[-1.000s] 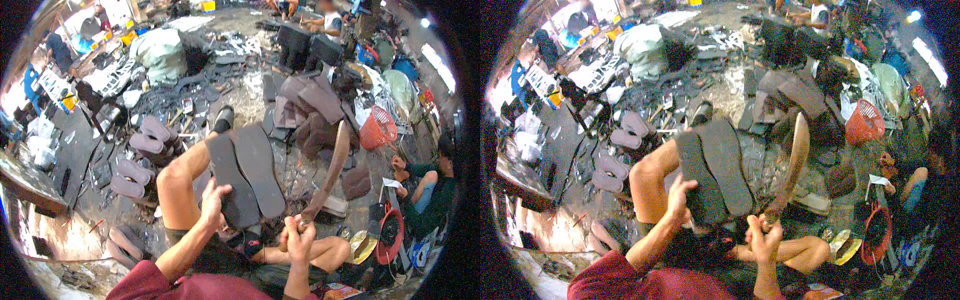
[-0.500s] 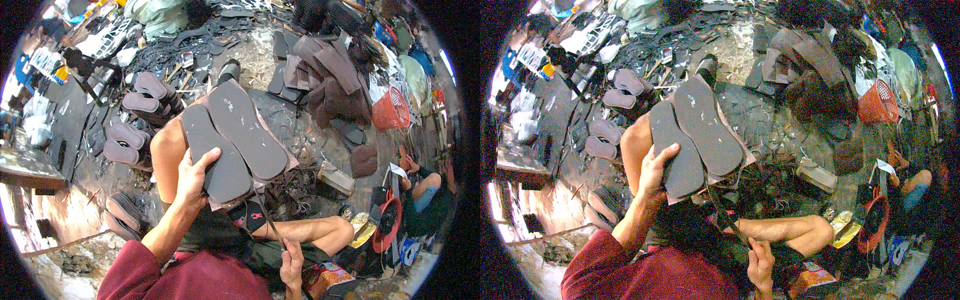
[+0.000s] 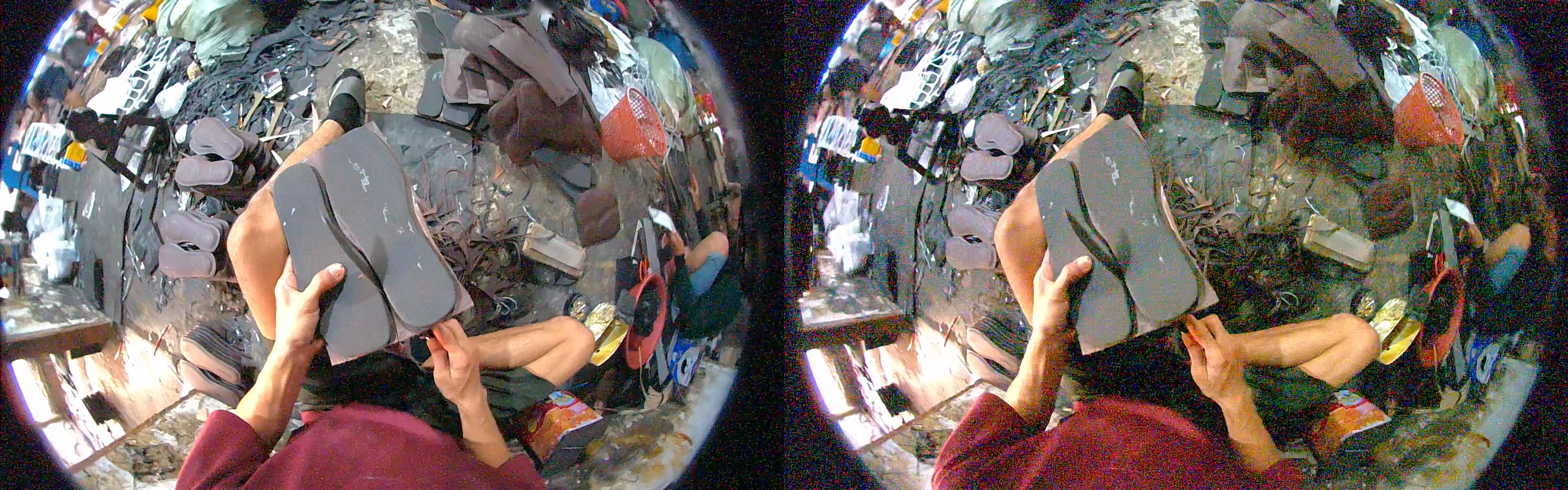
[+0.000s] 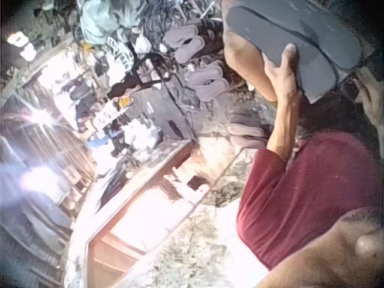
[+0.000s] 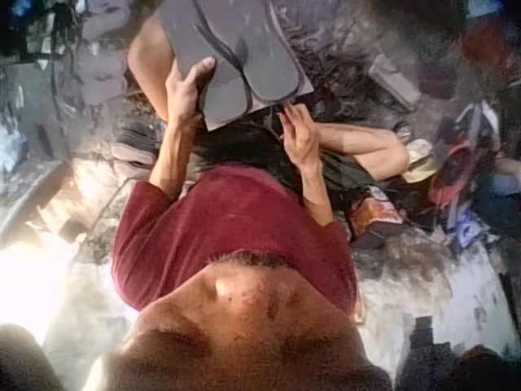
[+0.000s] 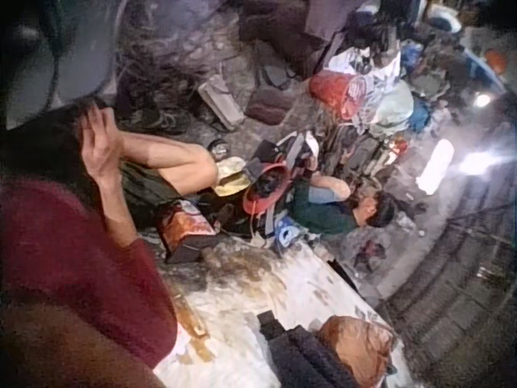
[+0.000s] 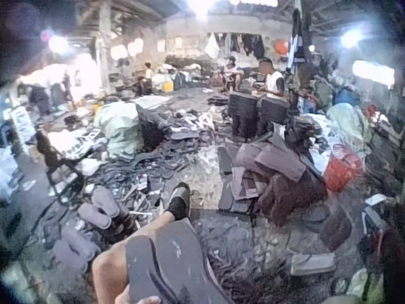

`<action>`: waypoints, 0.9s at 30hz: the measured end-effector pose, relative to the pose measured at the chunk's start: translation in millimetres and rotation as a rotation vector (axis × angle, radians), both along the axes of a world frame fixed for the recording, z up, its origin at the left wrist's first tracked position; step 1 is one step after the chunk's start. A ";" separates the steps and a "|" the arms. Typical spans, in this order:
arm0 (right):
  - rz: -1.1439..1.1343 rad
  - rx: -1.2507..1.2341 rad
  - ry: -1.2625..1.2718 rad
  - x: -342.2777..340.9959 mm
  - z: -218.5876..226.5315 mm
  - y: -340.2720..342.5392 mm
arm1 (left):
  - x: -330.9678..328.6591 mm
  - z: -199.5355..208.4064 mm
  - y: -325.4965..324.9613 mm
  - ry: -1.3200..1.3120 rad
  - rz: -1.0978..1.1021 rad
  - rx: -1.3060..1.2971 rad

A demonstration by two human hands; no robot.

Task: The person sits on the floor and uses a curved blade to trim the edges of a gray shoe sole. They repeatedly cut along the perimeter, remove excess material, and place trimmed pieces aside.

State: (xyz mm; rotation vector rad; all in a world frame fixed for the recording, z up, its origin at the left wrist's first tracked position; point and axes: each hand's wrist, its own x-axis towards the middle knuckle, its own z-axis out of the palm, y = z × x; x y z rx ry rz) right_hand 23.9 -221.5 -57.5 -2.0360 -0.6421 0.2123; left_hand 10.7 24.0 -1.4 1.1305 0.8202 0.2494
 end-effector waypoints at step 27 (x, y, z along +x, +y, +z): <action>0.133 0.540 0.710 107.7 12.9 117.9 | -12.8 -2.9 -14.6 -0.039 -0.110 -0.074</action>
